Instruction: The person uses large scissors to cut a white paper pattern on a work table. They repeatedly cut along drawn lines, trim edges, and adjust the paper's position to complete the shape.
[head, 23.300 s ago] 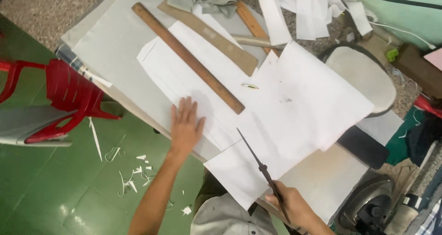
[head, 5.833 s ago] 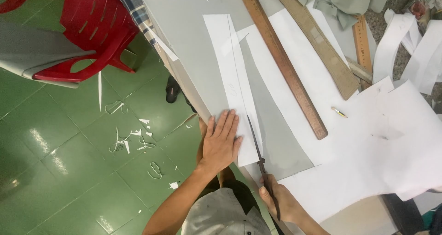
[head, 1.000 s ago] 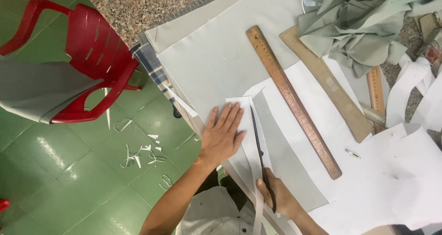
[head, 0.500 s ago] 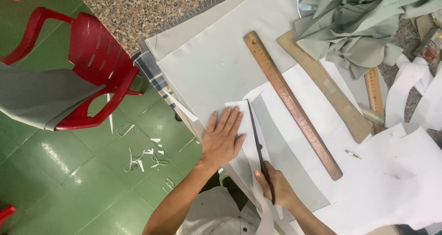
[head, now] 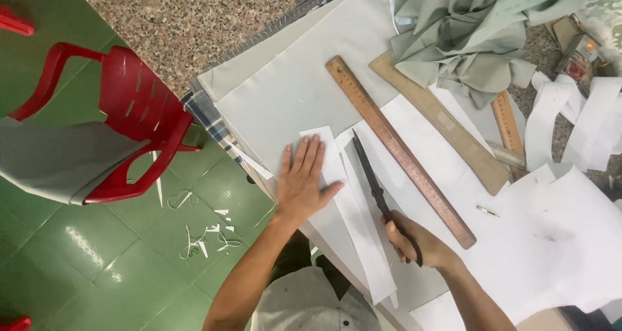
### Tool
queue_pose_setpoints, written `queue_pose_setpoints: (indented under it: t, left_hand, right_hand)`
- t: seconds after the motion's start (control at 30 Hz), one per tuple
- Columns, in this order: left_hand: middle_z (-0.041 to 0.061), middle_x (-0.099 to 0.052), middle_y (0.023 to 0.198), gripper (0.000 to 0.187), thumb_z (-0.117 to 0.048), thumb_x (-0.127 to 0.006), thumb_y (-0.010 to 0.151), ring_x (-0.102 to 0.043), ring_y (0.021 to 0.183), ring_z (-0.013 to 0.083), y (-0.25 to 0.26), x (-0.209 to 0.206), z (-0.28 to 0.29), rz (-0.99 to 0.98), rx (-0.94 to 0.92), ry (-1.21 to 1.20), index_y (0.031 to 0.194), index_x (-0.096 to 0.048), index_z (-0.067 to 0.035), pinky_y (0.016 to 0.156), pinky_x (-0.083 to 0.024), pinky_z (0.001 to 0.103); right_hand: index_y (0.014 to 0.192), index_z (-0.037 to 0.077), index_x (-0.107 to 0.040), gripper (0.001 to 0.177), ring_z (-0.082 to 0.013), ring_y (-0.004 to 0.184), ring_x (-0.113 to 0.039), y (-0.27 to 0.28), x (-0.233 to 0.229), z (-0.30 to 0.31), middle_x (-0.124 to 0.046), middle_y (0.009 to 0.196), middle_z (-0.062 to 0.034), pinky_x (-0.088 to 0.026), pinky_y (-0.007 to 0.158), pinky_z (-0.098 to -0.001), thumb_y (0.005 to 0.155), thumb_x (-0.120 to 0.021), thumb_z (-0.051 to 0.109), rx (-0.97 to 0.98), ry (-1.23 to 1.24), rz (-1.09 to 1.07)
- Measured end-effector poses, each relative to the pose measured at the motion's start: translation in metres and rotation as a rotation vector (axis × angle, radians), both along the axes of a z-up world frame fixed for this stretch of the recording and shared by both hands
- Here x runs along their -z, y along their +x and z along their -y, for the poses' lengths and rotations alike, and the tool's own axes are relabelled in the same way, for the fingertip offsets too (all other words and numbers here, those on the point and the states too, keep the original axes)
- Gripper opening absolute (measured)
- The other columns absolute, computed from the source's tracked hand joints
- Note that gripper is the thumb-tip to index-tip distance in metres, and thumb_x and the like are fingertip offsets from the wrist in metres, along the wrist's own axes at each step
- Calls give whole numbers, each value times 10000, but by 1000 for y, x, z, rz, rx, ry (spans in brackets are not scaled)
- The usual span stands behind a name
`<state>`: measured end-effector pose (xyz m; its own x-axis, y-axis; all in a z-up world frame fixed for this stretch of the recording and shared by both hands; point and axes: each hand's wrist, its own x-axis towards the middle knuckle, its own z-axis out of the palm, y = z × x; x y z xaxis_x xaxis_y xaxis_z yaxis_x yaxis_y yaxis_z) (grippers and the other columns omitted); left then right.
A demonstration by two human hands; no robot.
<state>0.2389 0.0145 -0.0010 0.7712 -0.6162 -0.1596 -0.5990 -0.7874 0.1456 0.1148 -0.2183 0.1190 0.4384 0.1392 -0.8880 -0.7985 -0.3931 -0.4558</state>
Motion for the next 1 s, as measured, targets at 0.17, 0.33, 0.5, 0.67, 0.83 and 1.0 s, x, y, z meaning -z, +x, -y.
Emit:
queue_pose_setpoints:
  t: [0.17, 0.33, 0.5, 0.67, 0.83, 1.0]
  left_hand:
    - [143, -107, 1726, 977, -741, -394, 953, -36, 1593, 291, 8, -25, 0, -322, -25, -91, 1632, -188, -68, 1263, 107, 539]
    - [163, -133, 1720, 1008, -762, -406, 948, -67, 1593, 298, 2, -26, 1, -253, -36, -97, 1632, -192, -52, 1271, 65, 549]
    - [235, -179, 1693, 1057, -723, -581, 895, -113, 1577, 373, -51, -24, 2, -98, -41, -275, 1591, -274, 12, 1271, 2, 585]
    - [169, -362, 1642, 883, -609, -674, 887, -240, 1551, 344, -110, -1, 7, -77, 13, -360, 1525, -457, -38, 1257, -33, 605]
    - [125, -787, 1123, 165, -80, -705, 914, -675, 1186, 400, -114, -32, -32, -28, -366, -943, 1048, -801, -94, 1087, -420, 625]
    - [35, -540, 529, 276, -63, -784, 959, -393, 579, 94, -108, -76, -91, 152, -873, -1041, 707, -675, -96, 578, -372, 331]
  right_hand:
    - [995, 38, -657, 770, -193, 446, -624, -18, 60, -4, -585, 538, -78, -490, 438, -309, 925, -363, 746, 12, -105, 175]
    - [1018, 1, -662, 471, -274, 462, -641, -54, 77, -5, -596, 534, -172, -489, 456, -357, 963, -653, 469, -13, -301, 501]
    - [1187, -25, -672, 606, -273, 568, -701, -110, 77, 19, -715, 668, -166, -524, 537, -344, 812, -845, 417, 250, -737, 701]
    - [1370, -66, -612, 622, -335, 787, -728, -127, 70, 70, -762, 902, -208, -538, 730, -379, 896, -847, 260, 508, -826, 585]
    - [1402, 91, -680, 551, -293, 1157, -674, -158, 105, 120, -704, 1184, -119, -579, 987, -340, 892, -802, 262, 121, -1129, 807]
    - [1361, 24, -670, 470, -369, 1343, -538, -168, 84, 54, -626, 1366, -184, -433, 1142, -447, 915, -690, 170, 27, -1245, 1104]
